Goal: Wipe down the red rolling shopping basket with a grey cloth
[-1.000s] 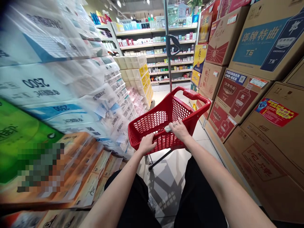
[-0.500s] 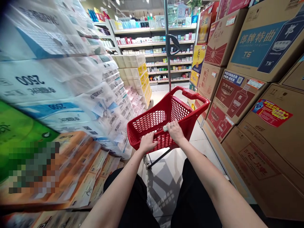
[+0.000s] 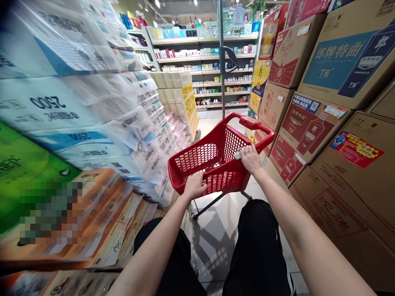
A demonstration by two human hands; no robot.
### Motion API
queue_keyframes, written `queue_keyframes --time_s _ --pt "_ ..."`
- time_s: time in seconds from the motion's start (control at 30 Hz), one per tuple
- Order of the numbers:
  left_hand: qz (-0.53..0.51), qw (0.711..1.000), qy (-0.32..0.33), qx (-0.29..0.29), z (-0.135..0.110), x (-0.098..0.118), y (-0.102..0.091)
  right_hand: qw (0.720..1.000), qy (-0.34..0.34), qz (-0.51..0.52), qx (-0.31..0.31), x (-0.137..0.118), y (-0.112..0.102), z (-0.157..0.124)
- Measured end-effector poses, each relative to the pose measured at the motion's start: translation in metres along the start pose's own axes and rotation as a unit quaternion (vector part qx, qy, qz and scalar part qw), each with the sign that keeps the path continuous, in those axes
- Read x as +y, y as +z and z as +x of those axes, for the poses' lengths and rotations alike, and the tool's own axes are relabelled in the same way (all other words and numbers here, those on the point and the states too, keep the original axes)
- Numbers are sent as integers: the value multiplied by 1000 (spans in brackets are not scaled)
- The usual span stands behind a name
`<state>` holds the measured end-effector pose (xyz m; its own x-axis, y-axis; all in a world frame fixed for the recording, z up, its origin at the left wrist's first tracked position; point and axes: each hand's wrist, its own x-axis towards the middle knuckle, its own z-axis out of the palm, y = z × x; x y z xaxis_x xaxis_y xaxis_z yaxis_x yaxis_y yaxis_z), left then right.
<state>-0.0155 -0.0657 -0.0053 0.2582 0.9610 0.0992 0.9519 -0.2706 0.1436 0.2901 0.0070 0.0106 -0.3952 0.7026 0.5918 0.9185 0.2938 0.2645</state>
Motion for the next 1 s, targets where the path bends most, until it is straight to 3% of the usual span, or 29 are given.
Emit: queue_keyframes --time_s 0.17,0.47,0.57,0.67,0.77,0.83,0.93,1.0 --pt "15 1000 -10 11 1 1 0 997 67 -12 37 -32 12 1" --pt "24 1000 -10 6 -4 -1 -1 996 -5 93 10 -108 11 -3" --pt "21 1000 1 -1 -6 -1 -3 991 -66 114 -21 -90 7 1" --pt "18 1000 3 -6 -7 -2 -5 994 -67 83 -37 -41 0 2" --pt "15 1000 7 9 -6 -1 -4 999 -8 42 -8 4 -4 -3" --pt "13 1000 7 17 -6 0 -3 997 55 32 30 20 -3 -11" --pt "12 1000 5 21 -4 0 -1 980 171 43 92 20 6 -27" --pt "10 1000 6 21 -3 0 0 970 209 62 106 8 16 -35"
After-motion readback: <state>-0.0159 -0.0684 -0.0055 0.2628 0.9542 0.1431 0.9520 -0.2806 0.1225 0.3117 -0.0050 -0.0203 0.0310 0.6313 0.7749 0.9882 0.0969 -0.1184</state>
